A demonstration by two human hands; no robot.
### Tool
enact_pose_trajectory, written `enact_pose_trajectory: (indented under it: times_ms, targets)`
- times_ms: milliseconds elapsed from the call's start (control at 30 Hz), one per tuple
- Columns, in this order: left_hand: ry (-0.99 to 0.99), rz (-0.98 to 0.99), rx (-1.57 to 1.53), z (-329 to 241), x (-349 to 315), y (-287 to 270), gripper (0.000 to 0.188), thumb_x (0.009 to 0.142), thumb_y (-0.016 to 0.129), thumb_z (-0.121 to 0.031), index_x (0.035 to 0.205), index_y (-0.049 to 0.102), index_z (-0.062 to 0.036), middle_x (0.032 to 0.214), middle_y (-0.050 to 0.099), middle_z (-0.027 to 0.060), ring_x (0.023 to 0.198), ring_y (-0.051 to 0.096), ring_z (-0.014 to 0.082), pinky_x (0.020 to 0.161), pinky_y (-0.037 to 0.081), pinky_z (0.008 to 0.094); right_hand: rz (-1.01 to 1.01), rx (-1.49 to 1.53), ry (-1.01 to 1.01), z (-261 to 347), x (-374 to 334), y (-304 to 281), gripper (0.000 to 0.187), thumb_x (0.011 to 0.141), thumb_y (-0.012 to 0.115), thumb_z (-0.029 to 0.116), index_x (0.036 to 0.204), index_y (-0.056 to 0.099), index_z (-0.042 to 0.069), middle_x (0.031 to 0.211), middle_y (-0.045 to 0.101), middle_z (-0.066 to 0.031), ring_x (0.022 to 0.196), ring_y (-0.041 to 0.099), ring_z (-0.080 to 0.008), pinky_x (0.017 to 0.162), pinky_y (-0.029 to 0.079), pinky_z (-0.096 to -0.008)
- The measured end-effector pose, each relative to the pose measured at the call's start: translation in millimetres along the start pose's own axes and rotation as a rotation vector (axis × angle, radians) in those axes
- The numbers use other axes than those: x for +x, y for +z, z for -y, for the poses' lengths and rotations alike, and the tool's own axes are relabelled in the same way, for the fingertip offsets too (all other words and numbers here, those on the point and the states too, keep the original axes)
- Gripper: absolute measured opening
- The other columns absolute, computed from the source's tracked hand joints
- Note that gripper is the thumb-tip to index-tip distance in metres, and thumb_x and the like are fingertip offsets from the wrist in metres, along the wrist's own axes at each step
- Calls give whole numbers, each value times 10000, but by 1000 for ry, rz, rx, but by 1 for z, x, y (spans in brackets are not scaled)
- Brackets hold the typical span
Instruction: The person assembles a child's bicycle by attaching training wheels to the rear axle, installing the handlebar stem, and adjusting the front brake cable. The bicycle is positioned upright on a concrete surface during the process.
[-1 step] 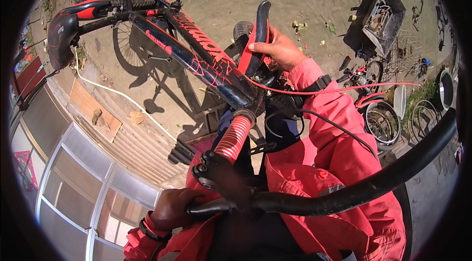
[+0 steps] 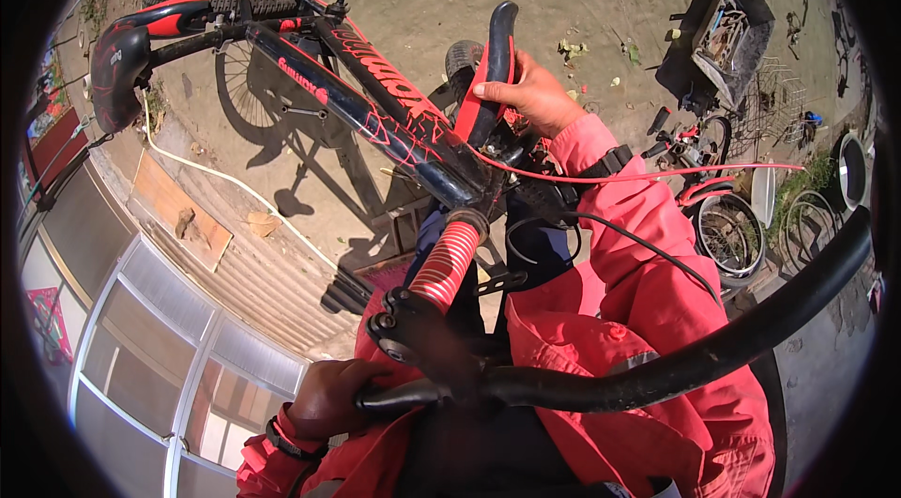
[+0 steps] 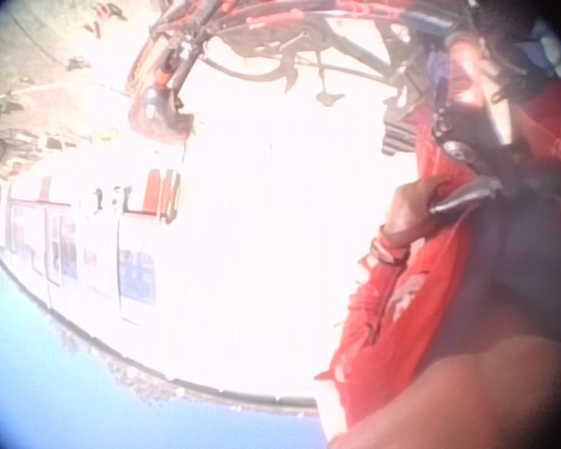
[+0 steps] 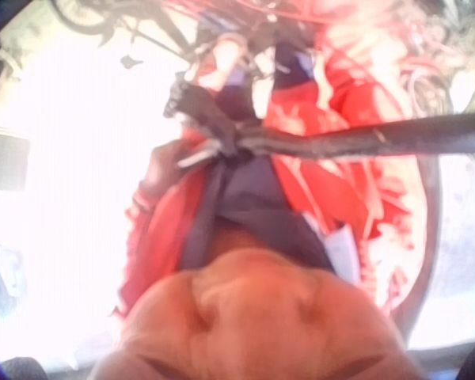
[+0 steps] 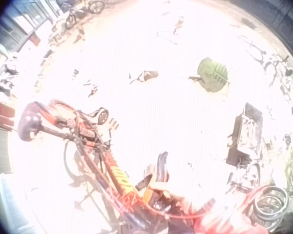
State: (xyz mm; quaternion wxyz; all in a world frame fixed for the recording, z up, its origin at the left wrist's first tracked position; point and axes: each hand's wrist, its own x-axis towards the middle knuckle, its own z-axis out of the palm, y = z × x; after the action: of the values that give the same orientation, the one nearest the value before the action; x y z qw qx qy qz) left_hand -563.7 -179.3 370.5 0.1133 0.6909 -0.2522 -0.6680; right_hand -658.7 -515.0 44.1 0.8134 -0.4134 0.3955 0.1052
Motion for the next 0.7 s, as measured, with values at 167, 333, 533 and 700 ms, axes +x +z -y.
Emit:
enact_pose_trajectory:
  times_ms: [167,333,533,700]
  targets:
    - [-15,19,-3,1,-1,0,505,669,843,-133,1146,680,-95,824,718,104,758,722,329,653,562,403,-109,-37,-30,-4,-2,8,747,787,874,174,1358,450,-56,1140,636,-108,1048,634,-197,960,510,-351]
    - [-49,38,-44,1,-1,0,521,667,846,-137,1158,676,-96,843,721,111,781,723,333,667,565,407,-167,38,-71,-11,0,11,659,776,864,171,1255,468,-49,1060,649,-112,935,660,-197,862,549,-358]
    - [-43,52,-22,2,-2,0,541,668,845,-134,1179,670,-104,848,723,110,778,724,327,669,567,408,-252,-24,-53,-15,-1,13,605,794,850,147,1234,478,-37,1025,652,-92,903,657,-183,826,551,-343]
    - [-15,32,5,2,-1,1,559,645,846,-116,1177,672,-104,850,724,106,775,724,326,669,569,404,-335,-131,-100,-18,-1,19,633,743,880,206,1180,492,-36,1014,660,-119,883,669,-198,801,565,-357]
